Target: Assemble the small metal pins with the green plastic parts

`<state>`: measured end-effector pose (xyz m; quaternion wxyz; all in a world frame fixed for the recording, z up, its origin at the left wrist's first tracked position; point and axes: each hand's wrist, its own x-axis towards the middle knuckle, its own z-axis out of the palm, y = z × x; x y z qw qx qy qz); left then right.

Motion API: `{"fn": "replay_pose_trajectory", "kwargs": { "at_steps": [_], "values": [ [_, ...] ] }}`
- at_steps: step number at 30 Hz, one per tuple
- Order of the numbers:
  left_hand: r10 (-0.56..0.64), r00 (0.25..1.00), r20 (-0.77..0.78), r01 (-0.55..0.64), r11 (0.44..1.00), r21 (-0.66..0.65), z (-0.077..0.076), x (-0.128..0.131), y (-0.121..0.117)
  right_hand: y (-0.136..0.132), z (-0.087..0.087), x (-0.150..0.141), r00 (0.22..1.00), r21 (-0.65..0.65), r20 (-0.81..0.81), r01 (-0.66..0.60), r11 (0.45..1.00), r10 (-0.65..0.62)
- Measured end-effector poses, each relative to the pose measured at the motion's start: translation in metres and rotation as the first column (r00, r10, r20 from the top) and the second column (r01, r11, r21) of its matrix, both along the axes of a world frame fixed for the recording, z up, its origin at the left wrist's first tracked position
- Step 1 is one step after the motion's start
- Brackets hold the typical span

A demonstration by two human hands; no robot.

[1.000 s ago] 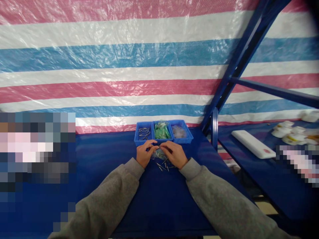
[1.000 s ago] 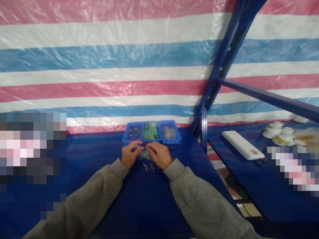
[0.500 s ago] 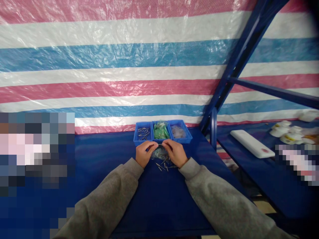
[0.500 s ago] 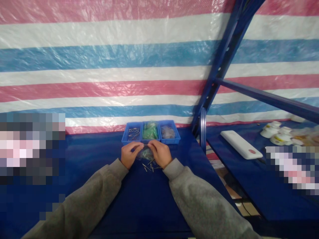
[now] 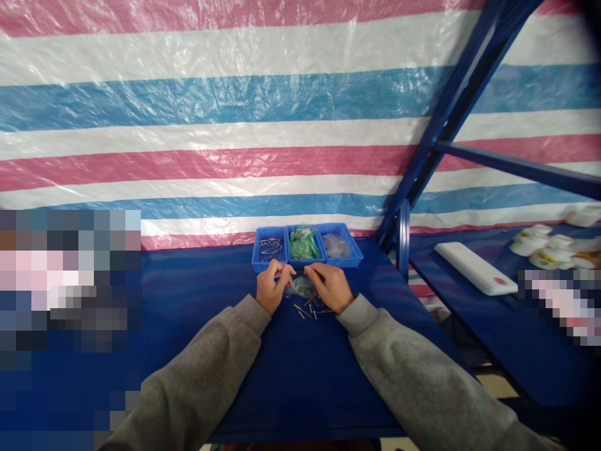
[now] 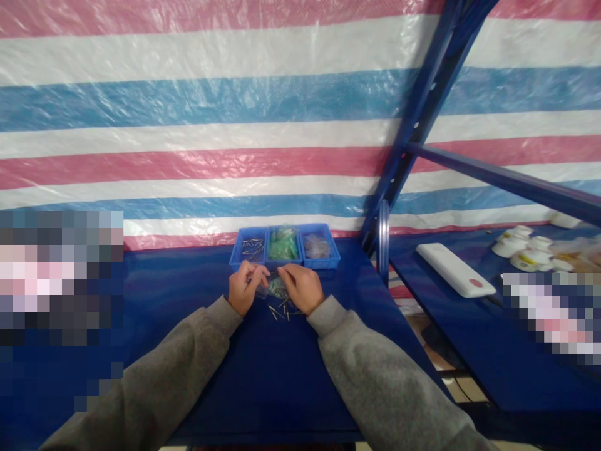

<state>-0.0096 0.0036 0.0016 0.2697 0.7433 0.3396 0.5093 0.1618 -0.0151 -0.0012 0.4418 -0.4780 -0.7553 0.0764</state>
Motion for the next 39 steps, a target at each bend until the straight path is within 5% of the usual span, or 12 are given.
{"fn": "replay_pose_trajectory", "kwargs": {
  "at_steps": [5,12,18,32,39],
  "values": [
    [-0.002,0.997,-0.078,0.002,1.000,-0.004,0.0000,-0.0002,-0.0003,-0.0011,0.0013,-0.0004,1.000,0.019,-0.009,-0.006,1.000,0.006],
    [0.095,0.984,-0.150,-0.062,0.976,0.208,0.0003,-0.0026,0.0022,-0.0015,0.0018,-0.0006,1.000,0.003,-0.006,0.010,1.000,-0.010],
    [0.069,0.983,-0.170,-0.029,0.973,0.229,0.0014,-0.0024,0.0053,0.0000,-0.0005,-0.0001,0.999,0.029,-0.031,0.017,0.999,-0.016],
    [-0.002,0.994,-0.111,0.007,0.999,0.044,-0.0048,-0.0013,0.0038,-0.0058,0.0038,-0.0031,0.995,0.044,-0.046,-0.091,0.995,0.093],
    [0.004,1.000,-0.026,-0.005,0.999,-0.034,-0.0031,-0.0012,0.0075,-0.0075,0.0073,-0.0020,0.990,0.075,-0.130,-0.043,0.996,0.052]
  ]
}}
